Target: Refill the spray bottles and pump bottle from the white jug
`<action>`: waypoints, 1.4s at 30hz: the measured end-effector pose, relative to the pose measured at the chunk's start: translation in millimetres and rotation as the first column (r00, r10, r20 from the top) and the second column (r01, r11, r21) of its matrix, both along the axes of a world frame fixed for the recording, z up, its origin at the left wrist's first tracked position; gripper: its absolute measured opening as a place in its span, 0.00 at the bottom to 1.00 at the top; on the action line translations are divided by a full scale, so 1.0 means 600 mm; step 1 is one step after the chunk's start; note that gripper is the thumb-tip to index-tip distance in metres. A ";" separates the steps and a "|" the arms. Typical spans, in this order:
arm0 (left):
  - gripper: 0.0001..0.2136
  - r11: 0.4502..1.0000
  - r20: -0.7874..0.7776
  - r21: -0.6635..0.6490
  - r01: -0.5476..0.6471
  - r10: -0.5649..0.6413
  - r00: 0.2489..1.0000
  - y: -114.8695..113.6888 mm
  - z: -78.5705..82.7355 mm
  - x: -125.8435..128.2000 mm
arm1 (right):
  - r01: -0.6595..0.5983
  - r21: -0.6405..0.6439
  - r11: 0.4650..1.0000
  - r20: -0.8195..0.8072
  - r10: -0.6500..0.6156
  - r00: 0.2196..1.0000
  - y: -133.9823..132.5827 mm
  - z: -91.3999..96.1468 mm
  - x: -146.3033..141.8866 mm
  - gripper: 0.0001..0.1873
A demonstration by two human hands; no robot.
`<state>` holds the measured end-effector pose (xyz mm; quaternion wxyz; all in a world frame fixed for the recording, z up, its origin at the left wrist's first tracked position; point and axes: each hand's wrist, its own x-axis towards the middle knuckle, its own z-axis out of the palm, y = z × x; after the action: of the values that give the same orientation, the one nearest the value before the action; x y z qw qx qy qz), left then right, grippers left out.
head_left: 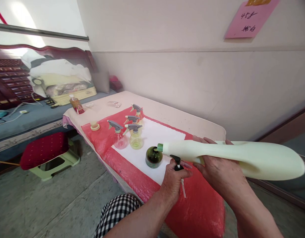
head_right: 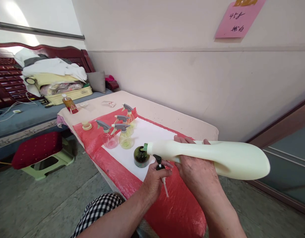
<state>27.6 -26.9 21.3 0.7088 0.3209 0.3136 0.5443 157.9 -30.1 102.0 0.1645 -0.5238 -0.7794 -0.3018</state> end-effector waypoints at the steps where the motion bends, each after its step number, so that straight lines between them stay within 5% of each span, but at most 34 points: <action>1: 0.07 1.000 -0.002 -0.001 0.001 -0.001 1.000 0.000 0.000 0.000 | -0.002 -0.001 1.000 -0.005 0.002 1.000 0.000 0.000 0.000 0.28; 42: 0.08 1.000 -0.003 0.010 0.019 -0.019 1.000 -0.001 0.006 -0.003 | 0.011 0.016 1.000 0.040 -0.012 0.999 -0.002 0.003 0.001 0.28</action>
<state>26.0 -27.5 25.1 0.7117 0.3284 0.3089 0.5387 158.4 -31.6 104.0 0.1513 -0.5209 -0.7772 -0.3190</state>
